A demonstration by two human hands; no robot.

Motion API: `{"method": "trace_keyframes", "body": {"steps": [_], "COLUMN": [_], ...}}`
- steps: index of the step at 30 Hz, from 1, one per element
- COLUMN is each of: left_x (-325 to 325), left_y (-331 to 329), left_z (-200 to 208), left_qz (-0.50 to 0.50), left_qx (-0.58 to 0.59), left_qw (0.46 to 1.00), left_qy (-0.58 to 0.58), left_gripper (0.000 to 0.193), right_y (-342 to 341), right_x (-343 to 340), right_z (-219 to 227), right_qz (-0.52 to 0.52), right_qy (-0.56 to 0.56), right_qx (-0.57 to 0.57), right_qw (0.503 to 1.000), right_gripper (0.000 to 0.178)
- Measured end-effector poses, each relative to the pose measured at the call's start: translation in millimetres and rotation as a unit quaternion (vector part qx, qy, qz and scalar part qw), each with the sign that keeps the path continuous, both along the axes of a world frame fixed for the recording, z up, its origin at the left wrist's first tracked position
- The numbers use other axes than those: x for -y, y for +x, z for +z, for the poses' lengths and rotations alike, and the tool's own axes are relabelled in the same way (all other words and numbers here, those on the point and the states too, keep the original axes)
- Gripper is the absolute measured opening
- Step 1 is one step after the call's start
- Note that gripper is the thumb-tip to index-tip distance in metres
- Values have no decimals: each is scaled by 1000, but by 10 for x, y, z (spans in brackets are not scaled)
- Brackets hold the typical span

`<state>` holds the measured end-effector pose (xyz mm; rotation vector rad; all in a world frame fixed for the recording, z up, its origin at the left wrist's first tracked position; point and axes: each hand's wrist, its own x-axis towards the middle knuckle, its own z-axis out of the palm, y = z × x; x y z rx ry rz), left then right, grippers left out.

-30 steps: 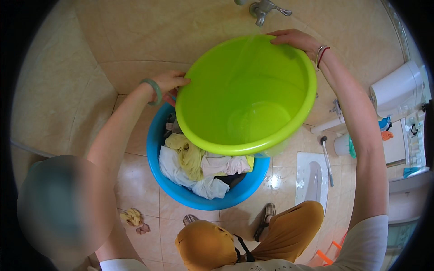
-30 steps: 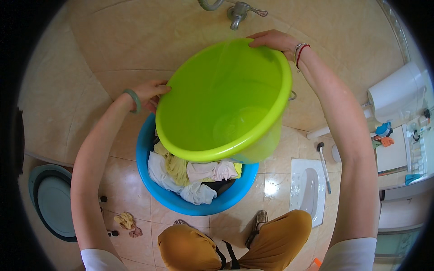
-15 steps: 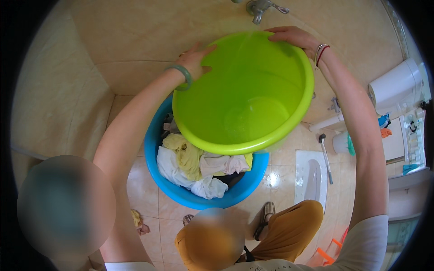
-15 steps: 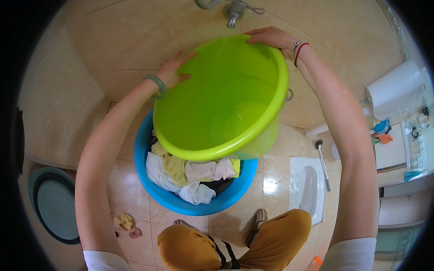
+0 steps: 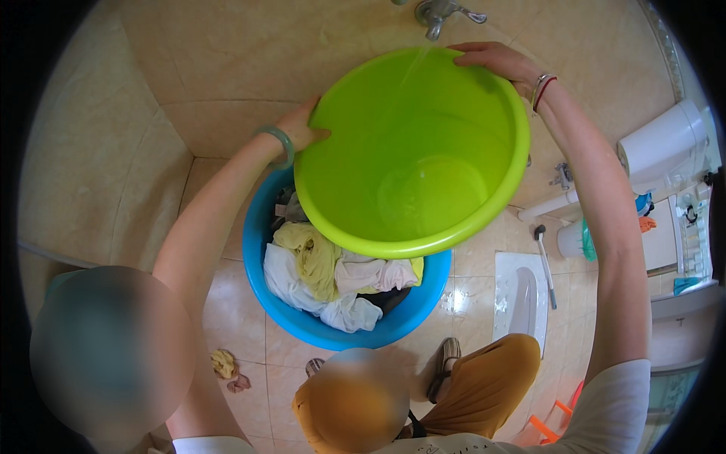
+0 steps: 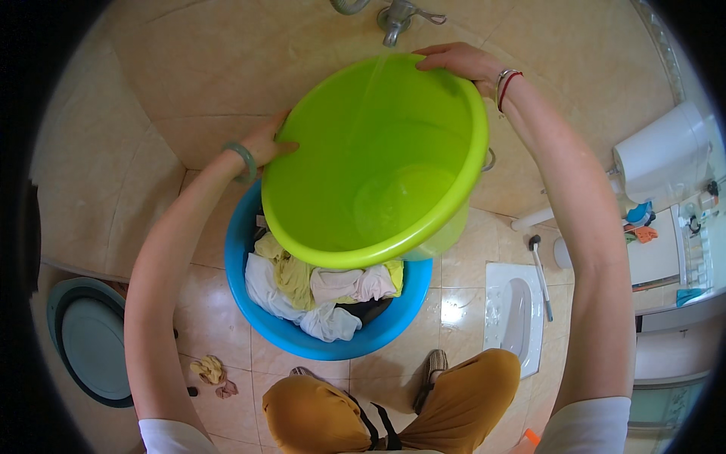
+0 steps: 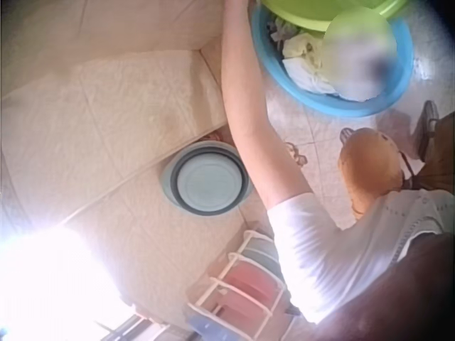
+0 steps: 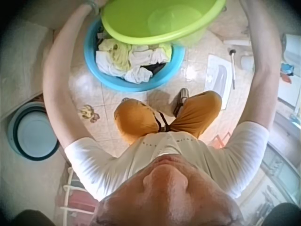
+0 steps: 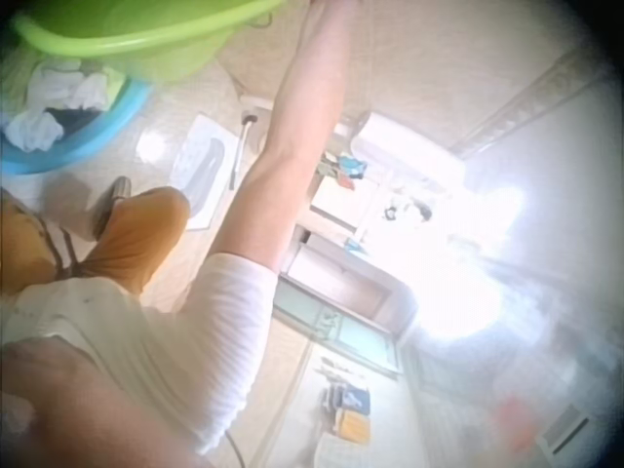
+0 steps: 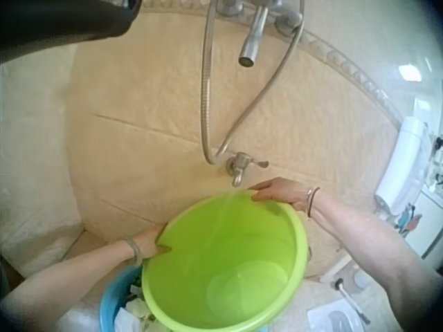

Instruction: The person cleans a white floor basin using a toilet brush and water from a blue basin. They then transfer various clothes from a green bucket into the blue basin and rinse the green bucket under a tap.

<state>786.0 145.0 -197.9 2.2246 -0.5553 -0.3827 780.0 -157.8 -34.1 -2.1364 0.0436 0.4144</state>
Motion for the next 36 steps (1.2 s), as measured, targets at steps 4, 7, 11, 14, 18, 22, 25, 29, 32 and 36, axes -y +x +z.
{"method": "trace_keyframes", "body": {"steps": [4, 7, 11, 14, 18, 22, 25, 29, 32, 36], "left_x": [20, 17, 16, 6, 32, 54, 99, 156, 241, 323], "left_y": [-17, -95, -159, -136, -172, -153, -167, -144, -81, 116], "left_z": [-8, 69, 121, 93, 120, 123, 142, 68, -12, -242], "left_qz": [13, 22, 24, 24, 37, 39, 43, 57, 50, 31], "left_qx": [-43, -108, -173, -184, -181, -177, -173, -149, -131, 10], "left_qw": [999, 994, 984, 982, 982, 982, 983, 986, 989, 999], "left_qy": [-14, -22, -36, -34, -45, -44, -50, -47, -36, 8], "left_gripper": [72, 70, 67, 65, 64, 64, 65, 65, 66, 68], "right_y": [-10, -9, -82, -103, -134, -195, -211, -288, -322, -363], "right_x": [28, 90, 118, 152, 185, 169, 207, 209, 305, 352], "right_z": [11, 21, 61, 44, 68, 101, 101, 51, 20, 25], "right_qz": [2, -5, -16, -17, -22, -25, -34, -46, -46, -60], "right_qy": [-7, -2, 6, 10, 11, 3, 4, 8, -17, 13], "right_qx": [8, 8, -2, 10, 14, 29, 35, 58, 84, 84], "right_qw": [1000, 1000, 1000, 1000, 1000, 999, 999, 997, 995, 995], "right_gripper": [44, 44, 44, 43, 43, 44, 44, 45, 46, 46]}}
